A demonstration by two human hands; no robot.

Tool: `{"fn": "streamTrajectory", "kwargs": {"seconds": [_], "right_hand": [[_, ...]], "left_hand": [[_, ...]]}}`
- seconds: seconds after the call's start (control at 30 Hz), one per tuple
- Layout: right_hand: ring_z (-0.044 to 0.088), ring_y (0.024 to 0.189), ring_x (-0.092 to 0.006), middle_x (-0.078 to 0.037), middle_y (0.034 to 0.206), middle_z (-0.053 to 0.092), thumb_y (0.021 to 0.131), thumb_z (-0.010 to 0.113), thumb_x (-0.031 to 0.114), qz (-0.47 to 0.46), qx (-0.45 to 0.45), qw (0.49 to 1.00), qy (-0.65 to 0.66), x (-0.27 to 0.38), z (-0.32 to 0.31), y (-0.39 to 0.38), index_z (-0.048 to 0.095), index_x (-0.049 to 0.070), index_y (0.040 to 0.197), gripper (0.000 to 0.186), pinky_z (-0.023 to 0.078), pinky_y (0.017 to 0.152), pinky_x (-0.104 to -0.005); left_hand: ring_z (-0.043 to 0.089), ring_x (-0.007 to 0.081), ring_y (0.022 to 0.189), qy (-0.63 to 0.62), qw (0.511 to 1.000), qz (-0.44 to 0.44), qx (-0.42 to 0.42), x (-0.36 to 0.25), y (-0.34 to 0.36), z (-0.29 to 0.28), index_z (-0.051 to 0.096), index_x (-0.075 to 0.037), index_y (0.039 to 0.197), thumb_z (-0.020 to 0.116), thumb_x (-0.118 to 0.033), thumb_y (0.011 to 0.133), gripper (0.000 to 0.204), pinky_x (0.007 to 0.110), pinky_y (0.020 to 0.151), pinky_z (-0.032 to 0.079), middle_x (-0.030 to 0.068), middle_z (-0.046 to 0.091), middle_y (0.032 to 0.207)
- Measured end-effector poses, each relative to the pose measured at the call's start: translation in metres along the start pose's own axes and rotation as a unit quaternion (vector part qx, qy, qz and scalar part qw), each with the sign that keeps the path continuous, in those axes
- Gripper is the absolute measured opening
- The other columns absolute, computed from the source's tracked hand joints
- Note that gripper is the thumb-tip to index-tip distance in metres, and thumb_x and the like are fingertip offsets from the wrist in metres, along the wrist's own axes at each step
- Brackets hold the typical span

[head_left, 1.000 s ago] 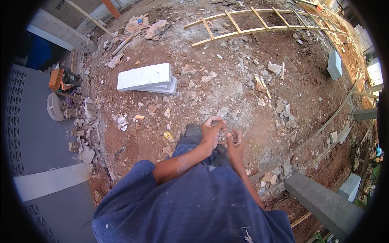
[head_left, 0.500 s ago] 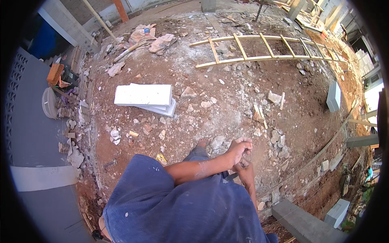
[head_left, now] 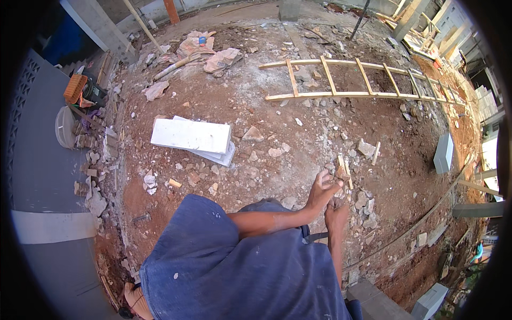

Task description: The person walks through a construction site and uses a pickaxe to break up the ground. The person repeatedly strikes the soil to loosen it, working in a small area near scattered debris and wooden frames.

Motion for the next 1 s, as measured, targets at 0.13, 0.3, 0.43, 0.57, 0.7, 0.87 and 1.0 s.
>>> {"fn": "streamTrajectory", "kwargs": {"seconds": [0.13,0.3,0.43,0.57,0.7,0.87,1.0], "right_hand": [[0.065,0.079,-0.0428,-0.025,0.081,0.066,0.084,0.062,0.029,0.036,-0.076,0.994,0.072,-0.012,-0.002,0.003,0.065,-0.002,0.094,0.032,0.048,0.066,-0.0496],[0.063,0.082,-0.0426,-0.022,0.089,0.065,0.083,0.061,0.025,0.044,-0.018,0.999,-0.009,-0.001,-0.001,-0.006,0.061,0.000,0.101,0.031,0.048,0.067,-0.0485],[0.059,0.090,-0.0412,-0.020,0.100,0.061,0.078,0.066,0.018,-0.054,-0.128,0.988,0.067,-0.005,-0.005,-0.024,0.060,0.000,0.105,0.033,0.047,0.070,-0.0456],[0.053,0.107,-0.0367,-0.016,0.114,0.056,0.071,0.075,0.018,-0.086,-0.198,0.974,0.070,-0.008,-0.007,-0.034,0.059,0.003,0.112,0.046,0.041,0.088,-0.0452],[0.038,0.127,-0.0361,-0.013,0.130,0.047,0.066,0.082,0.035,-0.002,-0.166,0.986,0.015,-0.011,-0.008,-0.044,0.052,0.009,0.128,0.074,0.026,0.105,-0.0523],[0.023,0.138,-0.0402,-0.020,0.145,0.032,0.059,0.081,0.060,0.086,-0.132,0.983,-0.090,-0.009,0.005,-0.052,0.035,0.012,0.144,0.108,0.017,0.110,-0.0562],[0.024,0.138,-0.0414,-0.025,0.147,0.025,0.055,0.084,0.057,0.057,-0.169,0.984,-0.006,-0.004,0.007,-0.044,0.020,0.011,0.150,0.123,0.018,0.109,-0.0590]], "left_hand": [[0.045,0.0346,0.126,0.086,0.989,0.023,0.116,0.013,0.001,0.028,0.018,0.001,0.147,0.079,-0.031,0.077,0.098,0.040,0.100,0.043,0.0261,0.036,0.141],[0.049,0.0326,0.120,0.271,0.959,0.038,0.070,0.029,0.007,0.037,0.021,0.002,0.145,0.078,-0.024,0.075,0.094,0.039,0.096,0.046,0.0260,0.040,0.137],[0.061,0.0250,0.098,0.143,0.976,-0.158,0.039,0.074,0.023,0.024,0.034,0.002,0.135,0.069,-0.019,0.085,0.065,0.034,0.084,0.051,0.0205,0.059,0.115],[0.066,0.0220,0.082,0.033,0.965,-0.235,0.109,0.074,0.031,0.018,0.044,0.000,0.117,0.054,-0.019,0.096,0.030,0.033,0.072,0.055,0.0147,0.065,0.095],[0.067,0.0244,0.072,0.025,0.987,-0.148,0.064,0.047,0.060,0.011,0.046,-0.001,0.109,0.046,-0.029,0.101,0.028,0.037,0.063,0.057,0.0119,0.063,0.079],[0.057,0.0201,0.051,0.095,0.988,-0.115,0.032,0.005,0.084,0.014,0.047,-0.002,0.108,0.036,-0.043,0.102,0.044,0.039,0.059,0.055,0.0053,0.049,0.060],[0.042,0.0149,0.044,0.033,0.989,-0.144,0.013,0.009,0.075,0.028,0.048,-0.002,0.110,0.032,-0.047,0.102,0.049,0.037,0.056,0.049,0.0006,0.038,0.055]]}}
Point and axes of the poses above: each hand's wrist, its own y-axis towards the middle knuckle, its own z-axis out of the palm, x = y × z, the point moved 2 cm from there along y, towards the middle knuckle
